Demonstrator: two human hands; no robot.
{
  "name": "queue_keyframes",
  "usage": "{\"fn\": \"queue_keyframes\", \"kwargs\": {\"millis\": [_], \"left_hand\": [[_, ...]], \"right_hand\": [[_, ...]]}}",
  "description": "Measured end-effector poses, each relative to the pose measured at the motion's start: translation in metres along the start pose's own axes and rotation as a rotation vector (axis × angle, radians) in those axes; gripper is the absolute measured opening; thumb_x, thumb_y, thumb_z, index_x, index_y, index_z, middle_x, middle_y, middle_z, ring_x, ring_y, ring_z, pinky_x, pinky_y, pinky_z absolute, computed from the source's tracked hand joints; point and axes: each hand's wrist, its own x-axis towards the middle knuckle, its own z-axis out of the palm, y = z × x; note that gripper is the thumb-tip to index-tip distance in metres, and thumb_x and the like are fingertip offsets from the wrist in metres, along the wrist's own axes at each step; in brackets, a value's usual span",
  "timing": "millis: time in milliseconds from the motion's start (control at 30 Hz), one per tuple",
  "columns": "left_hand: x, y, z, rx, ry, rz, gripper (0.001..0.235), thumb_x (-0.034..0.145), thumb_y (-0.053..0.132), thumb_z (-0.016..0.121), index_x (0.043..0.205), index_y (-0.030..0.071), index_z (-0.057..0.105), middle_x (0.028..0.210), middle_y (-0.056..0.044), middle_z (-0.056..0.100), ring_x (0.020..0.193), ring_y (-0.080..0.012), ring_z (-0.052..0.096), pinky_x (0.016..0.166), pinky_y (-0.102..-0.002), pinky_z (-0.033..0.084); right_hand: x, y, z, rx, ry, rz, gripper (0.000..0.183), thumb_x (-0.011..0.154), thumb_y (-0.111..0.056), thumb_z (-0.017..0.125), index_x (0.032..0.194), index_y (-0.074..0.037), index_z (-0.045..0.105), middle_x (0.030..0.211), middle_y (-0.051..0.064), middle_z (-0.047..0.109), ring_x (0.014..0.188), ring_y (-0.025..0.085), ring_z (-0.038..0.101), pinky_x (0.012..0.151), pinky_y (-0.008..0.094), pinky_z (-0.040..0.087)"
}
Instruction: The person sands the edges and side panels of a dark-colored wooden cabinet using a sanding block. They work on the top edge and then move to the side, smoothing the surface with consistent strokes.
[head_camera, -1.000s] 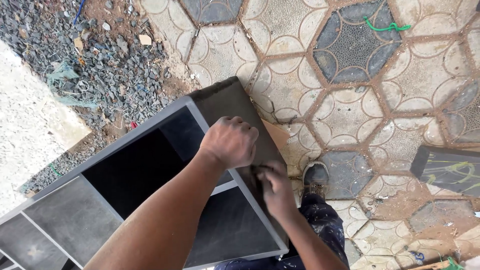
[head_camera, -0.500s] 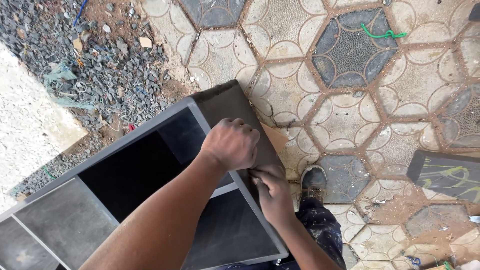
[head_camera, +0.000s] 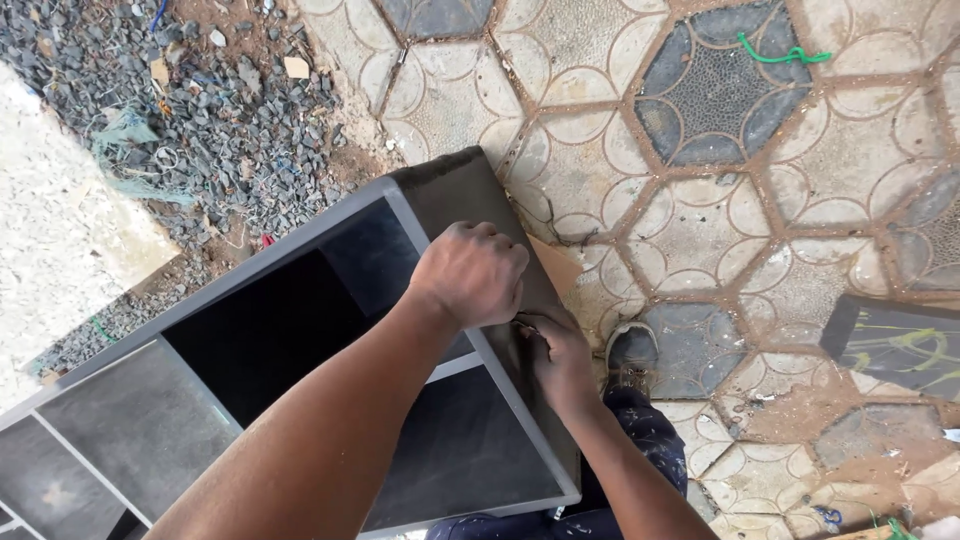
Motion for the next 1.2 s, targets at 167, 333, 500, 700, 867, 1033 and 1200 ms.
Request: {"fn": "queue_keyframes", "kwargs": {"millis": [167,333,500,700,867,1033,1200], "left_hand": [[0.0,0.002,-0.005,-0.006,-0.028,-0.009,0.031,0.083,0.019,0.043,0.063,0.018,0.068,0.053,0.003,0.058,0.053,-0.015,0.06,0.061,-0.029,0.053],[0.0,0.001,-0.006,-0.002,-0.056,-0.013,0.03,0.082,0.019,0.043,0.063,0.018,0.066,0.053,0.002,0.057,0.054,-0.0164,0.059,0.062,-0.03,0.052],[0.002,0.003,-0.005,-0.008,-0.114,-0.023,0.032,0.083,0.02,0.041,0.065,0.018,0.067,0.055,0.002,0.058,0.055,-0.0158,0.06,0.064,-0.03,0.053],[-0.003,0.001,0.015,-0.05,-0.072,0.0,0.023,0.084,0.025,0.05,0.072,0.017,0.067,0.07,-0.003,0.069,0.065,-0.0258,0.063,0.056,-0.039,0.047],[0.003,-0.001,-0.004,-0.015,-0.08,-0.002,0.029,0.081,0.021,0.042,0.063,0.017,0.064,0.054,0.002,0.058,0.057,-0.0183,0.061,0.062,-0.031,0.053],[0.0,0.001,-0.003,-0.017,-0.09,-0.01,0.029,0.08,0.021,0.042,0.063,0.018,0.065,0.055,0.002,0.059,0.058,-0.0179,0.061,0.064,-0.032,0.053],[0.0,0.002,-0.002,-0.022,-0.069,-0.023,0.028,0.081,0.022,0.043,0.063,0.018,0.064,0.055,0.002,0.058,0.057,-0.0183,0.06,0.064,-0.032,0.053]], "right_hand": [[-0.011,-0.003,0.001,0.016,-0.008,-0.051,0.02,0.094,0.001,0.061,0.099,-0.009,0.077,0.097,0.005,0.069,0.1,0.03,0.067,0.089,0.041,0.054],[-0.006,-0.001,0.001,0.003,0.012,0.008,0.015,0.094,-0.001,0.064,0.103,-0.005,0.076,0.095,0.012,0.069,0.097,0.038,0.065,0.086,0.047,0.057],[-0.014,-0.005,0.001,0.073,0.017,-0.027,0.016,0.093,0.002,0.064,0.099,-0.009,0.074,0.093,0.005,0.066,0.098,0.032,0.066,0.087,0.044,0.055],[-0.014,-0.03,-0.006,0.145,0.037,-0.137,0.026,0.087,0.012,0.057,0.102,-0.002,0.074,0.101,0.007,0.069,0.097,0.023,0.063,0.083,0.033,0.054],[-0.003,-0.018,-0.005,0.118,0.048,0.057,0.021,0.097,0.004,0.059,0.1,-0.007,0.077,0.09,0.011,0.068,0.092,0.036,0.066,0.086,0.046,0.056],[-0.014,-0.021,0.0,0.182,0.043,0.087,0.022,0.095,0.003,0.061,0.1,-0.011,0.079,0.092,0.005,0.07,0.094,0.03,0.07,0.085,0.041,0.057],[-0.016,-0.031,0.001,0.186,0.031,0.174,0.021,0.094,0.006,0.06,0.099,-0.007,0.076,0.091,0.008,0.067,0.093,0.03,0.069,0.086,0.045,0.057]]}}
